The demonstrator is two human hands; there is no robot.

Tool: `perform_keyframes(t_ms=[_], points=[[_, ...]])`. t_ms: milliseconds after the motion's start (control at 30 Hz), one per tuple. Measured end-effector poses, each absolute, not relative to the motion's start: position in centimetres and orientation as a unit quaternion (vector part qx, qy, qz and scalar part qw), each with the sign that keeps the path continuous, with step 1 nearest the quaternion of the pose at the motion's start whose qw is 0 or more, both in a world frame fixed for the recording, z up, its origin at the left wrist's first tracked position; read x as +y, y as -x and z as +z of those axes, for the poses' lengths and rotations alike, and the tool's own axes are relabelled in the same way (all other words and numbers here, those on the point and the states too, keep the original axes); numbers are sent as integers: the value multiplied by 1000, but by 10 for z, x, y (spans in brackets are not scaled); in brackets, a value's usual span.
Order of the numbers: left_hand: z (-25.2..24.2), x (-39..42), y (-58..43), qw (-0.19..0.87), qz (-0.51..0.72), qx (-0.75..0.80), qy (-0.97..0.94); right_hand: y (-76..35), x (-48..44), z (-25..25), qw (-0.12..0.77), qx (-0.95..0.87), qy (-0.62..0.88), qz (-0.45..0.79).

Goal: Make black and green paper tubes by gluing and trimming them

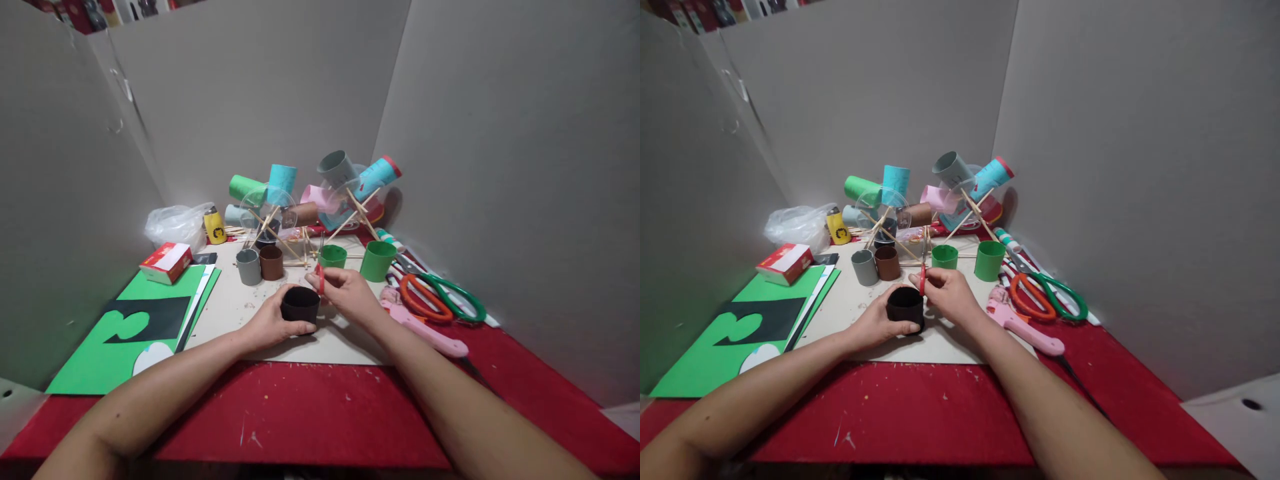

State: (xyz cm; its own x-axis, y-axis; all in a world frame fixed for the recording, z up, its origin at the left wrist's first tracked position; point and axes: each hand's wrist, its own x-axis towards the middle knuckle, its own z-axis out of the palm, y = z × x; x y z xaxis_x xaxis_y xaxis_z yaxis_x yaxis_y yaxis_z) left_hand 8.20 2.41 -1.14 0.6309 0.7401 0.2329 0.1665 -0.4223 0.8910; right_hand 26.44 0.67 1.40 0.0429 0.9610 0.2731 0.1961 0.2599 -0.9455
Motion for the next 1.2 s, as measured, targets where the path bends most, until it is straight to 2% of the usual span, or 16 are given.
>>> perform_keyframes(t_ms=[433,900,1200], points=[[-20,25,-81,467,341,290,-763,-266,4,17,566,-585,482,323],[-23,24,-79,407,413,315,-751,-266,4,3,605,-596,460,261],[-24,24,-79,396,419,324,-750,-261,-13,2,583,-659,417,227]])
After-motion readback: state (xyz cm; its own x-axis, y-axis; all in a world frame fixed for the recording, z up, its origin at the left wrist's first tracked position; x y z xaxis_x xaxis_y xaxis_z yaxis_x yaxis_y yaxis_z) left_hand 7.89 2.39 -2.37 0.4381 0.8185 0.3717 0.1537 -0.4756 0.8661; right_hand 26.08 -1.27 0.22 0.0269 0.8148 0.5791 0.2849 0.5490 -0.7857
